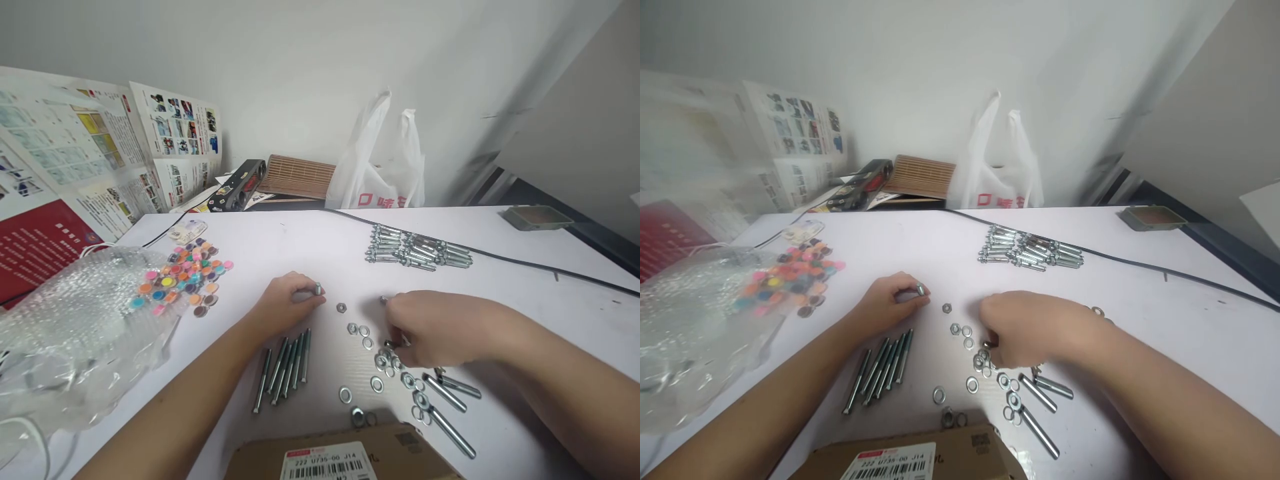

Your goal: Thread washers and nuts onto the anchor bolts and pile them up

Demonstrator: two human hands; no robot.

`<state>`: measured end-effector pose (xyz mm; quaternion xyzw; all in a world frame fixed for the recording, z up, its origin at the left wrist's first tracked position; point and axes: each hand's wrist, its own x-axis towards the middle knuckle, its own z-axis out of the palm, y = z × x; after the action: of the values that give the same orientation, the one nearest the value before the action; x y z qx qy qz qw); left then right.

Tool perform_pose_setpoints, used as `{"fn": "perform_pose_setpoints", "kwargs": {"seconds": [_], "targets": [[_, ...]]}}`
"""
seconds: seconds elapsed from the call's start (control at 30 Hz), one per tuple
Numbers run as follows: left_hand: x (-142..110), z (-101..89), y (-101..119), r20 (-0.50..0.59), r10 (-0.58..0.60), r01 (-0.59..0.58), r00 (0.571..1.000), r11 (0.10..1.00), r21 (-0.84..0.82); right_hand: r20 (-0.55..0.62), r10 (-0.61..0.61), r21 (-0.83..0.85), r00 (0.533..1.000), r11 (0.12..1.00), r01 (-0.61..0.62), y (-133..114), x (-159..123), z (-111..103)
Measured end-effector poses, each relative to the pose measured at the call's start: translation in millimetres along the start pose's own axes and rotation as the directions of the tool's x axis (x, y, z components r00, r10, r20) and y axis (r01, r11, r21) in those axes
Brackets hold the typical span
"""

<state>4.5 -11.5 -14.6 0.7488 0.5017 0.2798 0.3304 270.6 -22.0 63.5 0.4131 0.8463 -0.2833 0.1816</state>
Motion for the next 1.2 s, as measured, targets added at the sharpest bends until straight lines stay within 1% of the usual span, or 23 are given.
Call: {"fn": "perform_pose_setpoints", "kwargs": {"seconds": [0.07,0.1,0.13,0.17,0.23,0.27,0.37,0.4,0.5,0.53,0.57,0.6,0.67,0.77,0.83,0.93,1.0,1.1,1.2], "targets": [[0.1,0.3,0.0,0.002,0.004,-0.004,1.000,1.000,0.005,-0.003,-0.110,0.179,0.994,0.978,0.108,2.0,2.1,-10.3],[0.1,0.5,0.1,0.003,0.004,-0.004,1.000,1.000,0.004,-0.036,-0.151,0.289,0.988,0.945,0.155,2.0,4.6,-14.6],[0.2,0.7,0.1,0.006,0.004,-0.004,1.000,1.000,0.003,-0.097,-0.170,0.395,0.981,0.898,0.195,1.3,8.1,-17.6],[0.3,0.9,0.2,0.008,0.002,-0.002,1.000,1.000,0.001,-0.171,-0.162,0.481,0.972,0.847,0.226,0.3,12.6,-19.1],[0.6,1.1,0.5,0.011,-0.007,0.007,1.000,1.000,-0.003,-0.299,-0.084,0.583,0.951,0.773,0.251,-1.9,23.4,-18.2],[0.7,1.0,0.8,0.013,-0.013,0.013,1.000,1.000,-0.005,-0.333,-0.032,0.610,0.942,0.755,0.241,-2.7,29.0,-16.4],[0.8,0.2,2.0,0.024,-0.023,0.023,0.999,1.000,-0.007,-0.368,0.076,0.680,0.927,0.701,0.213,-3.7,43.4,-10.5],[0.8,0.0,2.3,0.031,-0.018,0.018,0.999,1.000,-0.009,-0.373,0.099,0.720,0.923,0.658,0.221,-4.0,47.0,-9.2],[0.6,-0.1,2.6,0.045,0.004,-0.003,0.999,1.000,-0.017,-0.388,0.155,0.833,0.909,0.482,0.273,-7.0,55.8,-7.6],[0.6,0.1,2.3,0.048,0.011,-0.010,0.999,1.000,-0.019,-0.402,0.168,0.847,0.900,0.441,0.296,-8.7,58.4,-7.2],[0.7,0.4,2.0,0.050,0.019,-0.018,0.999,1.000,-0.022,-0.422,0.174,0.849,0.890,0.422,0.320,-10.7,60.7,-6.7],[0.8,0.7,1.7,0.050,0.025,-0.024,0.998,0.999,-0.023,-0.445,0.172,0.840,0.879,0.420,0.344,-12.8,62.9,-5.9],[0.9,1.3,1.0,0.049,0.035,-0.034,0.998,0.999,-0.022,-0.490,0.141,0.808,0.860,0.445,0.387,-17.3,66.3,-3.5],[0.8,1.6,0.4,0.042,0.050,-0.049,0.998,0.999,-0.020,-0.533,0.096,0.746,0.841,0.523,0.412,-24.4,68.3,0.9],[0.6,1.3,0.3,0.044,0.054,-0.054,0.998,0.998,-0.012,-0.540,0.087,0.718,0.837,0.566,0.404,-28.7,68.0,3.8],[0.4,0.8,0.2,0.054,0.049,-0.050,0.997,0.999,0.004,-0.547,0.049,0.701,0.836,0.573,0.425,-32.9,66.2,7.5],[0.4,0.8,0.3,0.054,0.041,-0.041,0.998,0.999,0.005,-0.580,0.012,0.655,0.814,0.600,0.458,-33.9,64.2,8.8],[0.2,0.9,1.1,0.050,0.024,-0.024,0.998,1.000,-0.005,-0.643,-0.058,0.520,0.764,0.699,0.491,-33.8,60.5,8.2],[0.0,0.8,2.6,0.054,0.017,-0.017,0.998,1.000,-0.001,-0.663,-0.101,0.435,0.742,0.754,0.492,-33.1,58.1,6.5]]}}
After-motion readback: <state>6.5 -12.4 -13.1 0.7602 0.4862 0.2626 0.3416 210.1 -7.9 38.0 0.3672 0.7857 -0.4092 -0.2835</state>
